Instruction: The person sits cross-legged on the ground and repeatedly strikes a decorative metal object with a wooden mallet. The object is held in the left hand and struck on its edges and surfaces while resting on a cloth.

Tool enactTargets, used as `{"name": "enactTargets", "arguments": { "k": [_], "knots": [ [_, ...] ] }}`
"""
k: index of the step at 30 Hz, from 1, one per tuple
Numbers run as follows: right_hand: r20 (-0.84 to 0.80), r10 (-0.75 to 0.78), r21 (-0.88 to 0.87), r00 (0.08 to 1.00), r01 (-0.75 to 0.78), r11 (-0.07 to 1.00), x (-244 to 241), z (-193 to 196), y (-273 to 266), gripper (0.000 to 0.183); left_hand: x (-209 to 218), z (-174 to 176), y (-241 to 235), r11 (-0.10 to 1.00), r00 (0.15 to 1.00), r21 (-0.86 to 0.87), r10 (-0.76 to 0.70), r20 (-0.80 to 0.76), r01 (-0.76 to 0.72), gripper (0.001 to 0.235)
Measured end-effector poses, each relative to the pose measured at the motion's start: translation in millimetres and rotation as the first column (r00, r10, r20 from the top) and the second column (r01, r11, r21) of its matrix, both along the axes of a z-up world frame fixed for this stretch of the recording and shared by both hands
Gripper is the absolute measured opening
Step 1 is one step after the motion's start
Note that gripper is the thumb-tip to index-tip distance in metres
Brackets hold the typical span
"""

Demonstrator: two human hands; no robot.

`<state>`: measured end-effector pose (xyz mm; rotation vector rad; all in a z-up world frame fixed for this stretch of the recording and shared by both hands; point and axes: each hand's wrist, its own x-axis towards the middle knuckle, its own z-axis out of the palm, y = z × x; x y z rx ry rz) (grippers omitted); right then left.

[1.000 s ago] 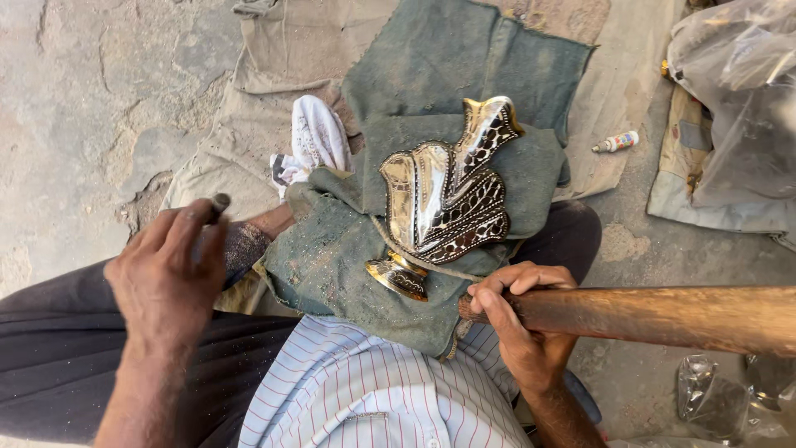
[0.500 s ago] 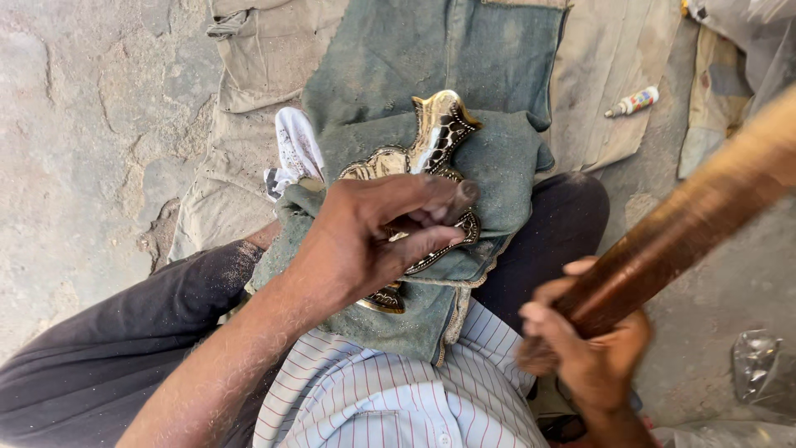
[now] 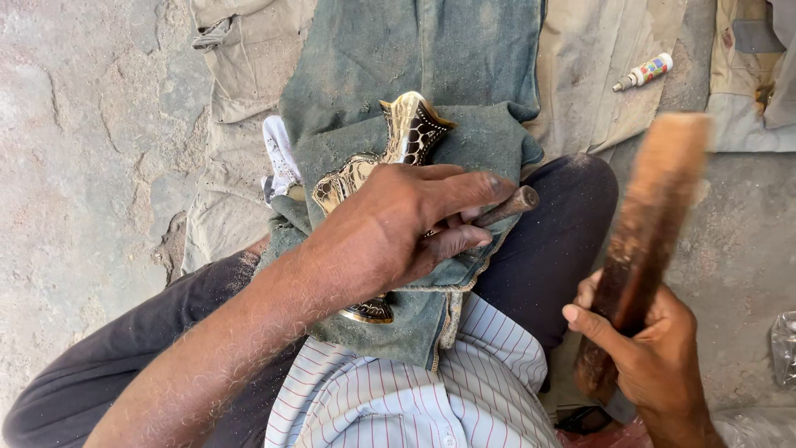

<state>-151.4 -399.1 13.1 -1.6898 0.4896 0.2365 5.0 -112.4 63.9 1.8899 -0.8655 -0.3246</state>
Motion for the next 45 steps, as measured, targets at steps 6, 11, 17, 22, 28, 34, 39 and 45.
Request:
{"name": "enactTargets", "arguments": {
  "k": [6, 11, 17, 22, 28, 34, 39, 45],
  "knots": [
    [0.144, 0.111, -0.341, 0.983, -0.056, 0.938, -16, 11, -1, 0.029, 11, 1, -15, 0.982, 0.971, 0.056, -0.187, 0.149, 0.181, 0.032],
    [0.136, 0.062, -0.427, 0.989, 0.002, 0.904, -28, 9, 3, 0.034, 21, 8, -29, 0.904, 0.938, 0.26, -0.344, -0.027, 0.339, 0.038],
    [0.117, 0.122, -0.599, 0.986, -0.028, 0.8, -37, -3, 6, 0.037, 24, 6, -41, 0.906, 0.92, 0.261, -0.373, 0.125, 0.332, 0.039],
    [0.111, -0.019, -0.438, 0.994, 0.066, 0.897, -42, -13, 15, 0.028, 29, -4, -45, 0.916, 0.939, 0.226, -0.344, 0.018, 0.331, 0.036],
    [0.14, 0.004, -0.531, 0.99, 0.072, 0.844, -45, -20, 10, 0.036, 34, 1, -49, 0.892, 0.923, 0.267, -0.385, 0.023, 0.365, 0.04],
    [0.146, -0.033, -0.562, 0.989, 0.11, 0.82, -48, -25, 14, 0.034, 28, 6, -51, 0.808, 0.876, 0.442, -0.474, 0.091, 0.391, 0.042],
    [0.287, -0.091, -0.32, 0.954, 0.185, 0.929, -48, -26, 17, 0.023, 28, 7, -43, 0.886, 0.908, 0.251, -0.415, 0.052, 0.39, 0.038],
    [0.245, -0.084, -0.308, 0.966, 0.159, 0.938, -40, -21, 11, 0.036, 28, 5, -46, 0.876, 0.891, 0.29, -0.436, 0.129, 0.386, 0.036]
  ]
}}
